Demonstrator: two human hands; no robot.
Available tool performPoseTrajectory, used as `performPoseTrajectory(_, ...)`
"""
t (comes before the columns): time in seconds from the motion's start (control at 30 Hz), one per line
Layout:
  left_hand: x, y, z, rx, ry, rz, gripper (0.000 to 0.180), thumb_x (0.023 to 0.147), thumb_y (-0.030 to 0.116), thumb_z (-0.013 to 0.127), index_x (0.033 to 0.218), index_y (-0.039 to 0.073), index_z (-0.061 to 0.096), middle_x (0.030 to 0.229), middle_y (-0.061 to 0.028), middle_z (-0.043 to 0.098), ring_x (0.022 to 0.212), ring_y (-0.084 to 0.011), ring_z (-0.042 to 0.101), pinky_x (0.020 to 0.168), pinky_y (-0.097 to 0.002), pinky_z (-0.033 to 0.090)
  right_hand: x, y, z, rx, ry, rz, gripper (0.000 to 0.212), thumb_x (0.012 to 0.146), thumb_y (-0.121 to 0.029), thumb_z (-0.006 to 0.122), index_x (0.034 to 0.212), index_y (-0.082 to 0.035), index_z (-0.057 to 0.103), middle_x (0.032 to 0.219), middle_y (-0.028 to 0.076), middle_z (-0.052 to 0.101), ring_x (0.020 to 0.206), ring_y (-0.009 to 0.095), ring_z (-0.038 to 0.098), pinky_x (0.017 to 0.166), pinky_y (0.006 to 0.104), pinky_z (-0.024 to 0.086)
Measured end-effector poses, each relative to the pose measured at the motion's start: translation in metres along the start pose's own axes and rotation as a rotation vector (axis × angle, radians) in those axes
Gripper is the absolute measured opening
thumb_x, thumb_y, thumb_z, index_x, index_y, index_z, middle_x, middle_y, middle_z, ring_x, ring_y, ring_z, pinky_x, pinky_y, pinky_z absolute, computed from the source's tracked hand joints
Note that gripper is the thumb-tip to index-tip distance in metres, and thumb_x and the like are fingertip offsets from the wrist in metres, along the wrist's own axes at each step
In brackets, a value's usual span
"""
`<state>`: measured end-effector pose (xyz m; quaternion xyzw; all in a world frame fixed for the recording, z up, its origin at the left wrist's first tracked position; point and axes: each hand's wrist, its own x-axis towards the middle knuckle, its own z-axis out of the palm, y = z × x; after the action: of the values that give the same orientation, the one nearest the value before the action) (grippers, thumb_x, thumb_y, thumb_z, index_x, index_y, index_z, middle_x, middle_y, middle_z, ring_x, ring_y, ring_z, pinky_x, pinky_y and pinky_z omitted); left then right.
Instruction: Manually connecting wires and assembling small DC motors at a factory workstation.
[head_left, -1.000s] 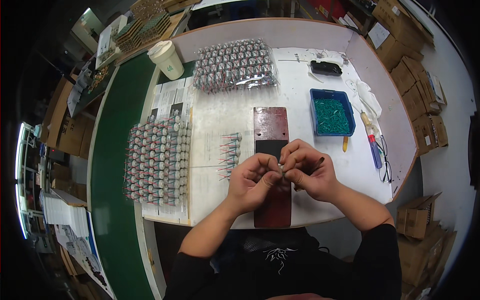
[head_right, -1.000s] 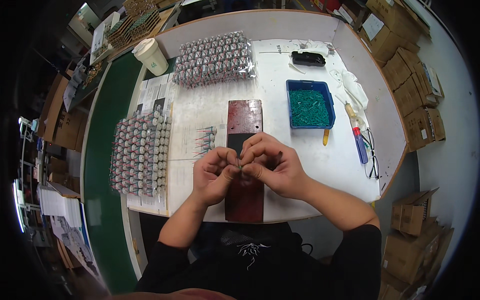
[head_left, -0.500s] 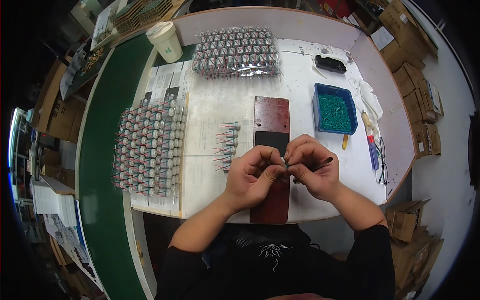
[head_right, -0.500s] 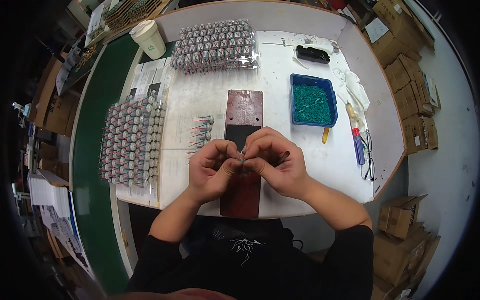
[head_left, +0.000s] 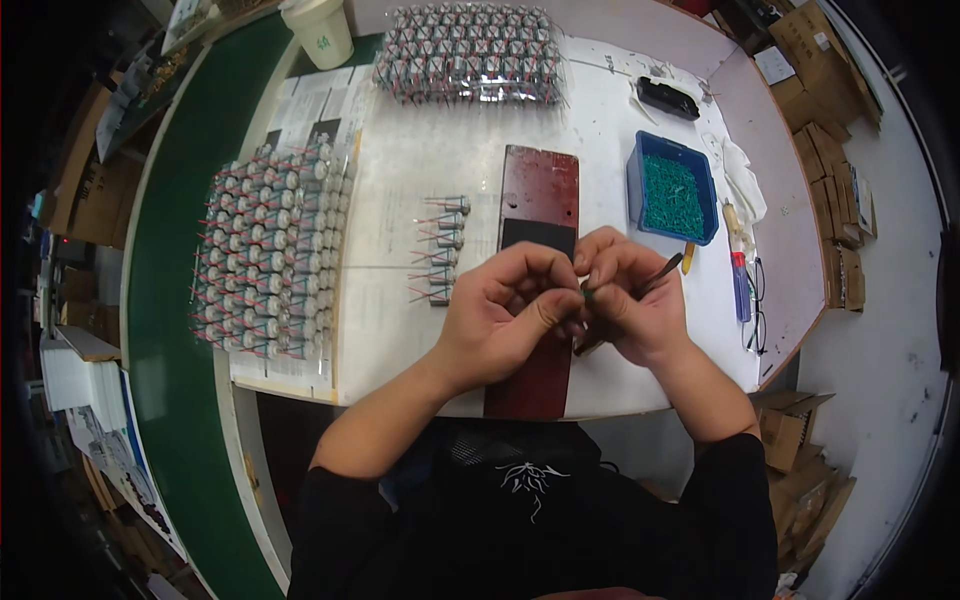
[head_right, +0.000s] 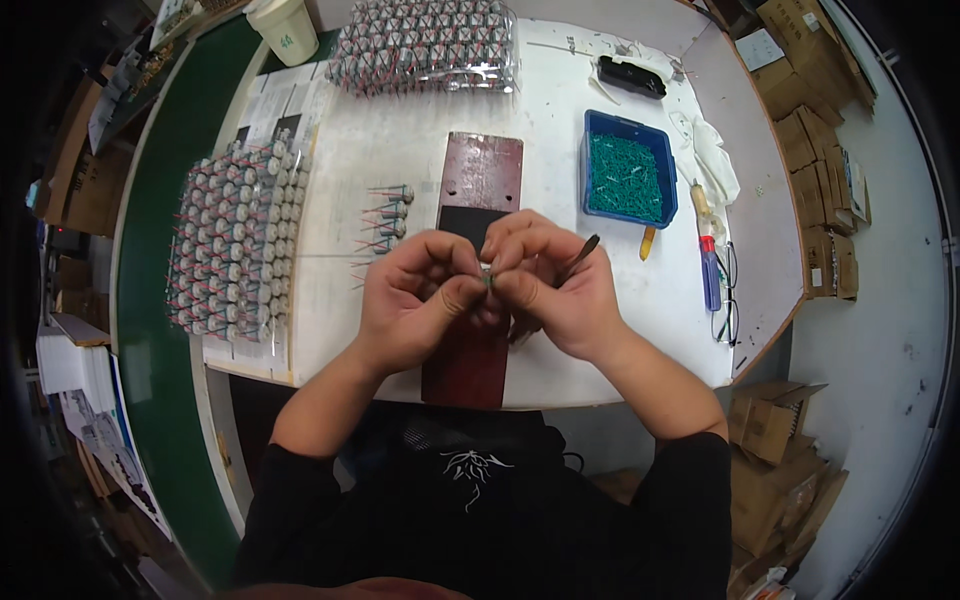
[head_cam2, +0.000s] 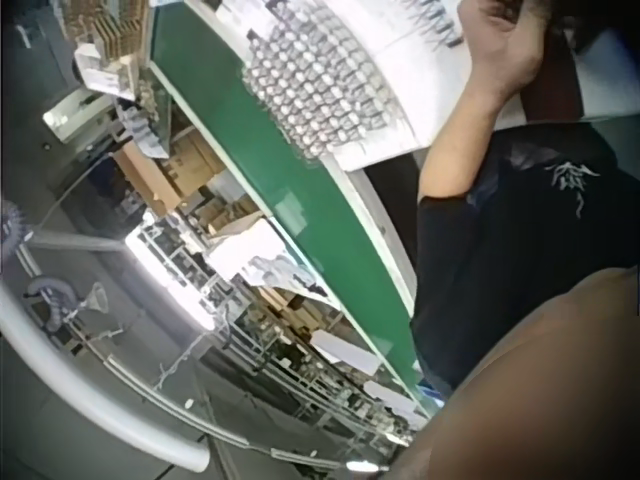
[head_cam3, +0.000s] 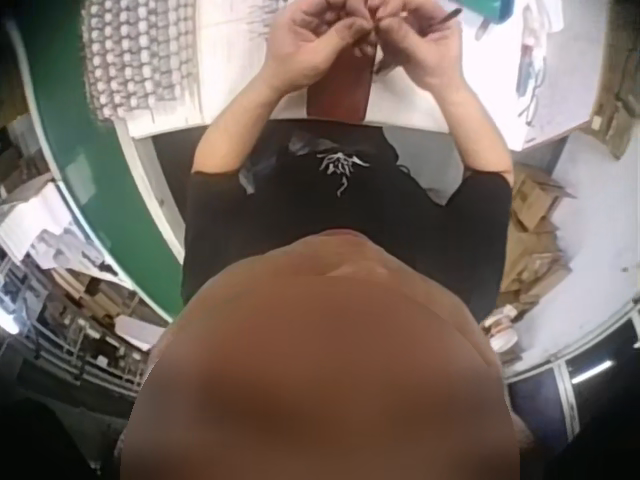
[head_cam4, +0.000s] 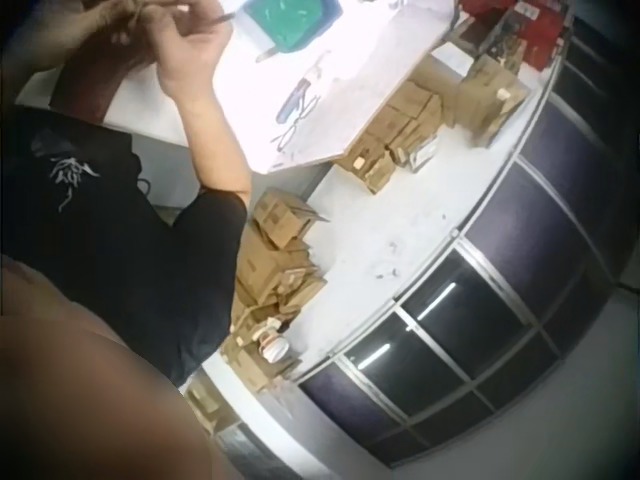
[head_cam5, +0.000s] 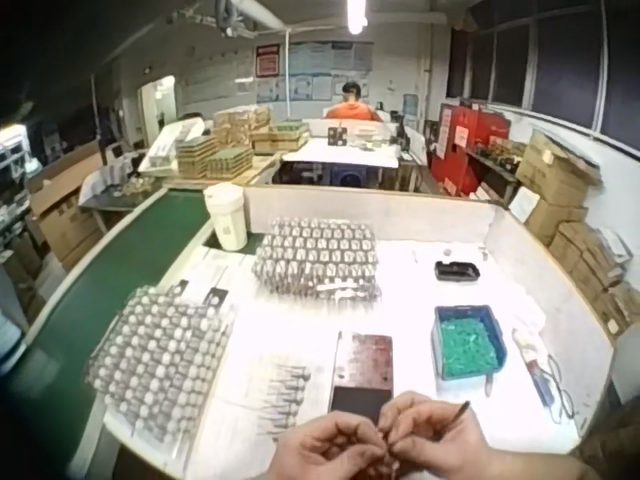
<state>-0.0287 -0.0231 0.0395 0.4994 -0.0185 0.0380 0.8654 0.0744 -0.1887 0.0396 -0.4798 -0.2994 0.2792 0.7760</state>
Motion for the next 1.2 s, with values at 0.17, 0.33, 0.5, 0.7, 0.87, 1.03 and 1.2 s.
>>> performPoseTrajectory(0.17, 0.014, 0.013, -0.02, 0.851, 0.09, 0.372, 0.03, 0.09, 0.009, 0.077, 0.115, 0.003, 0.061, 0.1, -0.0109, 0.071, 0.096, -0.0238, 0.069, 0.085, -0.0339, 0.054, 0.016, -0.029, -0.018, -0.099, 0.111, 0.224, 0.015, 0.092, -0.012, 0.077, 0.091, -0.003, 0.066, 0.116, 0.007, 0.059, 0.068, 0.005, 0.056, 0.053, 0.0173, 0.041)
performPoseTrajectory(0.33, 0.018, 0.009, -0.032, 1.164, -0.041, 0.329, 0.039, 0.082, 0.011, 0.08, 0.117, 0.006, 0.063, 0.104, -0.01, 0.071, 0.103, -0.0311, 0.064, 0.092, -0.0408, 0.049, 0.022, -0.031, -0.024, -0.44, 0.016, 0.422, 0.009, 0.092, -0.004, 0.074, 0.092, 0.0, 0.066, 0.117, 0.005, 0.059, 0.065, 0.003, 0.053, 0.051, 0.0188, 0.039)
performPoseTrajectory(0.5, 0.018, 0.001, -0.031, 1.15, -0.047, 0.303, 0.038, 0.082, 0.01, 0.079, 0.117, 0.007, 0.064, 0.101, -0.0063, 0.072, 0.1, -0.0295, 0.064, 0.09, -0.042, 0.047, 0.021, -0.017, -0.024, -0.529, -0.054, 0.471, 0.006, 0.092, 0.001, 0.072, 0.095, 0.002, 0.067, 0.115, 0.004, 0.059, 0.073, 0.003, 0.054, 0.06, 0.0185, 0.042)
performPoseTrajectory(0.7, 0.016, 0.0, -0.032, 1.117, -0.023, 0.259, 0.039, 0.082, 0.011, 0.079, 0.118, 0.007, 0.063, 0.104, -0.0066, 0.072, 0.102, -0.0294, 0.062, 0.094, -0.041, 0.044, 0.022, -0.012, -0.018, -0.557, -0.01, 0.548, 0.009, 0.092, 0.002, 0.073, 0.099, 0.002, 0.067, 0.104, 0.001, 0.062, 0.082, 0.003, 0.055, 0.069, 0.0184, 0.044)
performPoseTrajectory(0.87, 0.014, -0.002, -0.033, 1.112, -0.009, 0.236, 0.037, 0.083, 0.01, 0.078, 0.116, 0.007, 0.063, 0.101, -0.005, 0.073, 0.101, -0.0287, 0.062, 0.094, -0.041, 0.044, 0.02, -0.005, -0.018, -0.593, -0.019, 0.459, 0.015, 0.093, -0.001, 0.074, 0.105, 0.003, 0.066, 0.095, 0.0, 0.063, 0.081, 0.004, 0.055, 0.067, 0.018, 0.043)
performPoseTrajectory(1.03, 0.013, -0.004, -0.034, 1.113, 0.0, 0.232, 0.035, 0.084, 0.011, 0.077, 0.116, 0.007, 0.062, 0.098, -0.004, 0.074, 0.101, -0.0281, 0.062, 0.094, -0.0415, 0.044, 0.021, -0.012, -0.013, -0.547, -0.005, 0.522, 0.018, 0.093, -0.003, 0.075, 0.107, 0.004, 0.066, 0.096, 0.001, 0.063, 0.082, 0.005, 0.056, 0.073, 0.0193, 0.045)
performPoseTrajectory(1.2, 0.013, -0.006, -0.034, 1.119, 0.009, 0.236, 0.035, 0.085, 0.012, 0.076, 0.116, 0.007, 0.062, 0.096, -0.0041, 0.074, 0.101, -0.0282, 0.062, 0.094, -0.0423, 0.044, 0.02, -0.012, -0.011, -0.572, 0.009, 0.534, 0.016, 0.093, -0.004, 0.075, 0.104, 0.004, 0.067, 0.1, 0.002, 0.064, 0.082, 0.006, 0.057, 0.077, 0.0203, 0.046)
